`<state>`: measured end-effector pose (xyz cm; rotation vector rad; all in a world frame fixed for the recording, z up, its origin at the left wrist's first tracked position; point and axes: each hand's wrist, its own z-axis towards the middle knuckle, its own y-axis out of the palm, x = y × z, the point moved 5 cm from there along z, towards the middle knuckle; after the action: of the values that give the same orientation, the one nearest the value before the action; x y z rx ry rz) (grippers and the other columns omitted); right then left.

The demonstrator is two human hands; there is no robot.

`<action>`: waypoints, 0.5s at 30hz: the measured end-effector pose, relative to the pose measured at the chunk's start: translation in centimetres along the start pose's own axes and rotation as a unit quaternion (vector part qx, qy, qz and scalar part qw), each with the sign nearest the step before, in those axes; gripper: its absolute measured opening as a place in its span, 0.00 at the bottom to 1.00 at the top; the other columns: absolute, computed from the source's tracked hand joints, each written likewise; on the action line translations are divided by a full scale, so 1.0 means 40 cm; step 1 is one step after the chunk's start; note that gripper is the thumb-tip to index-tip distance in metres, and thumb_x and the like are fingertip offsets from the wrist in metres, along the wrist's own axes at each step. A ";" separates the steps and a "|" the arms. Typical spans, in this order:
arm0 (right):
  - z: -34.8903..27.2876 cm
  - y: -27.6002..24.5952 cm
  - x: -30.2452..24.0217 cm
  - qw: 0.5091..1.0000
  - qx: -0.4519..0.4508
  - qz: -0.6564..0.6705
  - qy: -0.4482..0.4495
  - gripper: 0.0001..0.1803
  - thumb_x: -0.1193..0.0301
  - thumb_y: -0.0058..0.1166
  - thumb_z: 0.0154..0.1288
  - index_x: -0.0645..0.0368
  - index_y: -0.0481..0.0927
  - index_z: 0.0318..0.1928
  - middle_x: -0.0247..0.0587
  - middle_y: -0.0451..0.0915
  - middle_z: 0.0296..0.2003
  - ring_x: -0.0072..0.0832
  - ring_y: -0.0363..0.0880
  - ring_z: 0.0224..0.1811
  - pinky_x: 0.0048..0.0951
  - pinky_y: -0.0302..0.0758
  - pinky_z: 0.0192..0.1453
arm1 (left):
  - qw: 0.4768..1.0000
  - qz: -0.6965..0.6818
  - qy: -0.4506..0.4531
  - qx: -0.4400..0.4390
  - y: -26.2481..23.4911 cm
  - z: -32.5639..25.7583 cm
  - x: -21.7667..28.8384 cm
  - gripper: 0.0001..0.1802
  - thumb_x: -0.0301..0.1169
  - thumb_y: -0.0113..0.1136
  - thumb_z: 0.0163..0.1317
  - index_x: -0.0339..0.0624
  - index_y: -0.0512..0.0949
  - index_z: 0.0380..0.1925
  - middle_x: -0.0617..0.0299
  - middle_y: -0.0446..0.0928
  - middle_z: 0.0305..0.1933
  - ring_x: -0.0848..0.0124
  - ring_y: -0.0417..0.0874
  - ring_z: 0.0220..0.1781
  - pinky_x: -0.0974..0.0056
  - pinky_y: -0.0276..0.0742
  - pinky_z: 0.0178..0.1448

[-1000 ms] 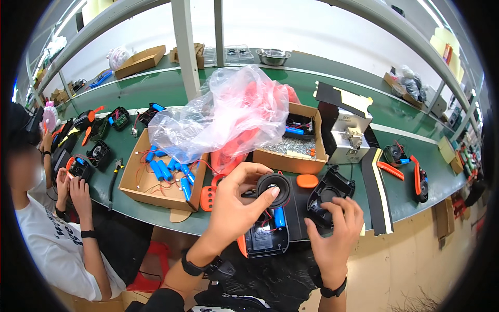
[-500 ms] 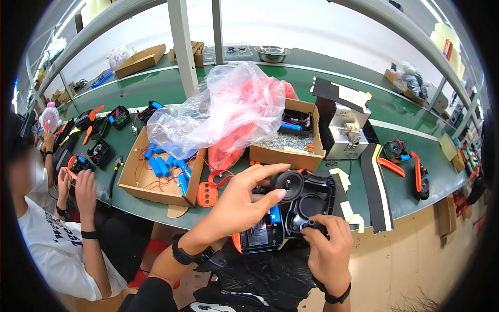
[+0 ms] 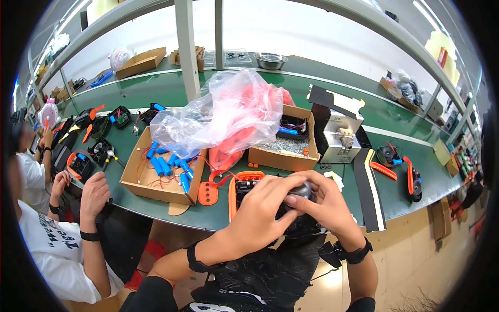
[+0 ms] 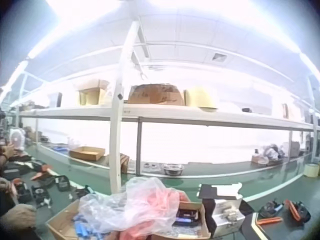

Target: The person assembles an electronic device by inserting a blue cylindrical battery into an orange and black casing, connecting wires, and securing internal components. They then attach a circular component and close the casing.

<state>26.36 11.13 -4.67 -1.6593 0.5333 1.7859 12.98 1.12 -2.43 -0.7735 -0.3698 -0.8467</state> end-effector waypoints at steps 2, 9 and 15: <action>-0.007 -0.003 -0.011 1.000 0.000 0.015 -0.013 0.30 0.78 0.76 0.60 0.64 0.76 0.62 0.42 0.82 0.55 0.25 0.82 0.58 0.30 0.81 0.64 | 0.999 -0.050 0.012 -0.004 -0.002 -0.010 -0.005 0.35 0.24 0.81 0.53 0.38 0.79 0.62 0.49 0.81 0.61 0.49 0.83 0.60 0.51 0.79 0.63; -0.016 -0.035 -0.007 0.998 -0.054 -0.010 -0.024 0.45 0.80 0.82 0.48 0.61 0.69 0.66 0.41 0.77 0.57 0.30 0.82 0.61 0.31 0.82 0.66 | 0.996 0.053 0.015 -0.066 -0.018 -0.008 -0.032 0.46 0.26 0.79 0.55 0.39 0.67 0.74 0.48 0.78 0.64 0.48 0.79 0.68 0.49 0.76 0.71; -0.013 -0.029 -0.037 0.998 -0.010 0.055 -0.041 0.53 0.77 0.84 0.48 0.59 0.65 0.73 0.45 0.80 0.57 0.35 0.84 0.63 0.33 0.85 0.62 | 0.988 -0.103 -0.062 -0.093 0.012 -0.005 -0.081 0.41 0.27 0.76 0.62 0.35 0.69 0.74 0.46 0.82 0.58 0.59 0.88 0.51 0.58 0.84 0.57</action>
<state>27.54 11.34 -3.12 -1.5893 0.5816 1.9348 11.33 2.90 -4.67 -0.9752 -0.4918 -1.0403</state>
